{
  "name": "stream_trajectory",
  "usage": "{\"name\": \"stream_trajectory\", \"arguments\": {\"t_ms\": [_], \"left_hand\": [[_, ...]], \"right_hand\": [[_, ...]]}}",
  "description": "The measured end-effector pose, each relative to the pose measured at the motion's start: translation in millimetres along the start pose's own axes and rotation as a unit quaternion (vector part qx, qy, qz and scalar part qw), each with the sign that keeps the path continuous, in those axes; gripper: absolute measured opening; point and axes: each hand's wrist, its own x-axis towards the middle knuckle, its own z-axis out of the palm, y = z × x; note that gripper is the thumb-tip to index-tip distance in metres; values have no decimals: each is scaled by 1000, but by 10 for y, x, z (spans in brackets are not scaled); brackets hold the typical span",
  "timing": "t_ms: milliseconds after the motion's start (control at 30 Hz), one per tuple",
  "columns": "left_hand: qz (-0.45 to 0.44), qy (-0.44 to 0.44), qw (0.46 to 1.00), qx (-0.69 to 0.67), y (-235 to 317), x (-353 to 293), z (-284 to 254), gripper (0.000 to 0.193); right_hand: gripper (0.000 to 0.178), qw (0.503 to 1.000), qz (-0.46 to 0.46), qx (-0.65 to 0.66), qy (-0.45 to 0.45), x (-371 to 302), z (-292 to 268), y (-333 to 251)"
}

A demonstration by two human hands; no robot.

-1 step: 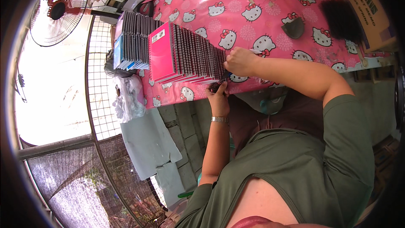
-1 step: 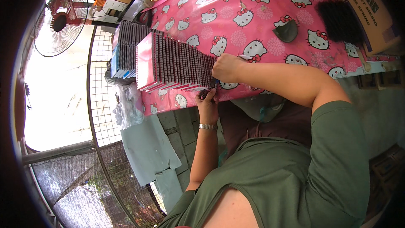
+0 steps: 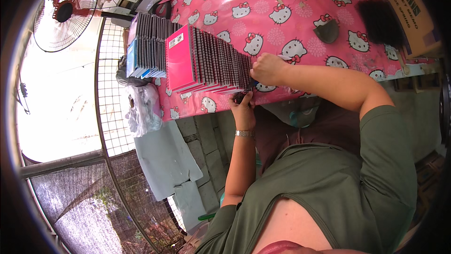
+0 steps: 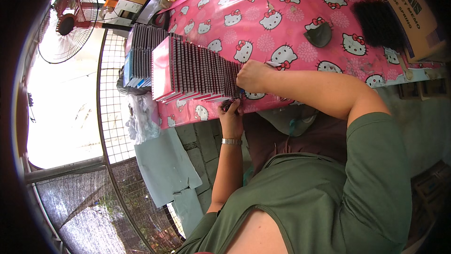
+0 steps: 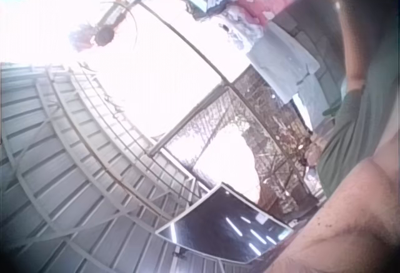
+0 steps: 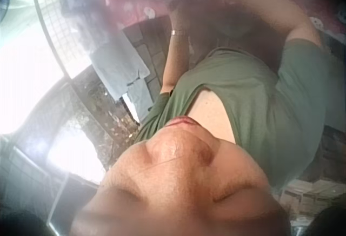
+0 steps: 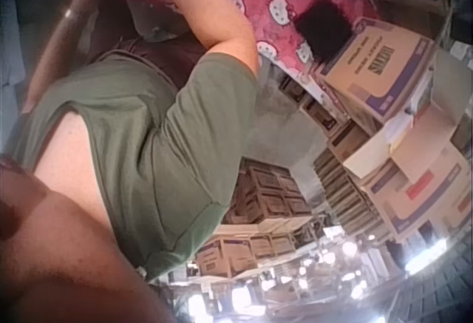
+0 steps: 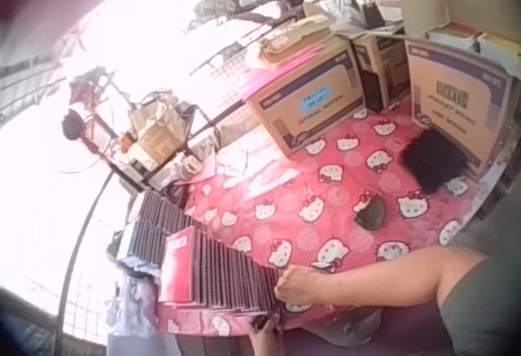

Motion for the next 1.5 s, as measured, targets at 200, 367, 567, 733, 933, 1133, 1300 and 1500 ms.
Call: {"name": "stream_trajectory", "arguments": {"t_ms": [200,367,567,733,933,1133,1300,1500], "left_hand": [[-3,11,999,-38,45,-60,63,37],[9,10,1000,22,-59,-10,38,36],[23,10,999,32,-83,10,-20,33],[28,5,1000,11,-23,-31,-7,31],[17,-9,1000,-12,-33,-27,-7,37],[6,12,998,63,-114,43,19,35],[16,32,998,57,-112,30,-9,35],[48,55,991,114,-173,51,-2,35]], "right_hand": [[17,987,-11,-22,162,-100,193,155],[17,979,-52,-64,188,-42,159,69],[17,1000,-8,-6,4,-6,117,17],[18,1000,17,12,9,-33,173,25],[19,988,-21,-66,139,-133,242,112],[17,999,-7,-37,23,-16,246,11],[17,999,31,26,16,-29,336,71],[17,982,-22,-58,179,-95,372,105]]}}
